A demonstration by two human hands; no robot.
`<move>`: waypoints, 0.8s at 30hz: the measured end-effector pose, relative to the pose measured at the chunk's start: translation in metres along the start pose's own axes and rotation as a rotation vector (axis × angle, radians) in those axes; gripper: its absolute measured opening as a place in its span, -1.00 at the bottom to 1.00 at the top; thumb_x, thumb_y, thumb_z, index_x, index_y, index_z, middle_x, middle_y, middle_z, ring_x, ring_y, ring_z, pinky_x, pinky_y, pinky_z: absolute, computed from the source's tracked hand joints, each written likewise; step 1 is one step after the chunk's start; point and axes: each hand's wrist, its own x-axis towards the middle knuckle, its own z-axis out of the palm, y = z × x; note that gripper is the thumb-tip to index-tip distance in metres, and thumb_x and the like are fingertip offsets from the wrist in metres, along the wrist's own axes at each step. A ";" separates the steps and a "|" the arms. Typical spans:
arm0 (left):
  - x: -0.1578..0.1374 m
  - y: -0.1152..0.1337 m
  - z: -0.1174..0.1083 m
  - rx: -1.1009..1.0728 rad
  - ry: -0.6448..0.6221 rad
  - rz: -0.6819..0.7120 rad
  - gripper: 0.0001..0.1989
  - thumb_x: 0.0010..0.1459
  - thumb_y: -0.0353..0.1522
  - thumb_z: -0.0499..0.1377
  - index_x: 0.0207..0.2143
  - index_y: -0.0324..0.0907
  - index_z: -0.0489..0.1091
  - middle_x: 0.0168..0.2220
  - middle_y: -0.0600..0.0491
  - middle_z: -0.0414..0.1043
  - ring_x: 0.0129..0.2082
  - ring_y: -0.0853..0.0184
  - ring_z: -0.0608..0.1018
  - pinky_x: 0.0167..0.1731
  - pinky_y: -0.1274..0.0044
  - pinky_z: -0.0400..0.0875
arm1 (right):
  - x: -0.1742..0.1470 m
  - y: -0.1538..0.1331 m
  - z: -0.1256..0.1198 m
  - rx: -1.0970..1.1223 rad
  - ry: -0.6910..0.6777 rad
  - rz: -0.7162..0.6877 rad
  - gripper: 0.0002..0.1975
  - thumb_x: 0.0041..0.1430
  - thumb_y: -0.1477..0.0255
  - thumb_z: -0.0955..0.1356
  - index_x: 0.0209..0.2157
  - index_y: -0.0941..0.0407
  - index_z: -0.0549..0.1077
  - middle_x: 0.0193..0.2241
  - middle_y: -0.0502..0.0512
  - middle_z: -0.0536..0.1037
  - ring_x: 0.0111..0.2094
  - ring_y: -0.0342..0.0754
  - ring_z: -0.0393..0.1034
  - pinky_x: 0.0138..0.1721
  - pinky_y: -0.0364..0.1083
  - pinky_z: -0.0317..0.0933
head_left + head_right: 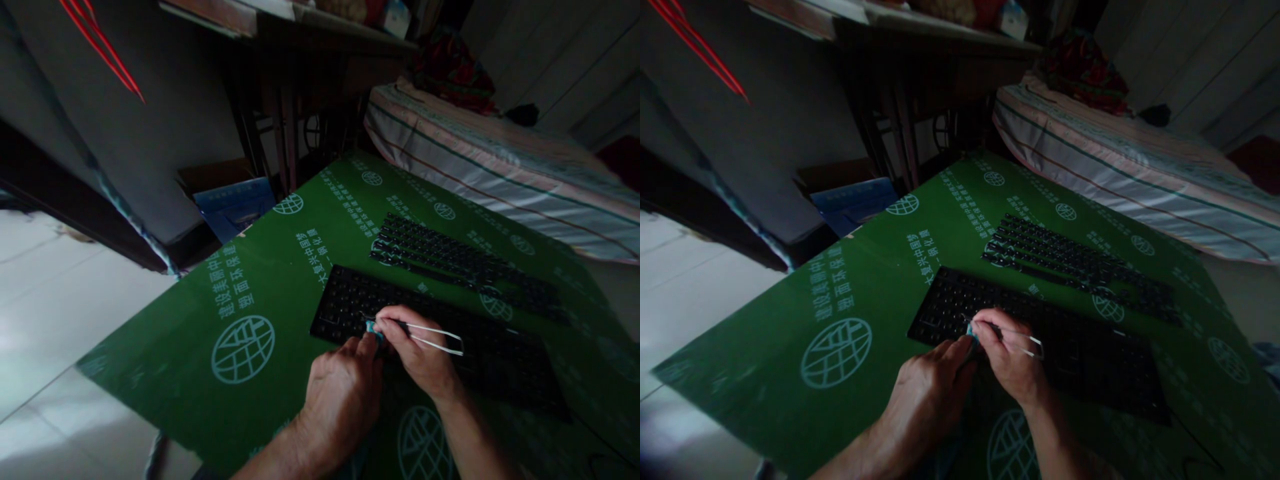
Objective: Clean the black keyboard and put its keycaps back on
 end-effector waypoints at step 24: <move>-0.005 -0.016 0.011 -0.140 0.213 0.071 -0.78 0.19 -0.49 -0.03 -0.22 -0.21 0.38 -0.36 0.02 0.48 -0.41 0.35 0.54 -0.40 0.56 0.44 | -0.015 0.006 -0.019 0.263 0.091 0.144 -0.81 0.18 0.29 0.33 -0.33 0.12 0.47 -0.56 -0.02 0.51 -0.63 -0.22 0.32 -0.62 -0.24 0.21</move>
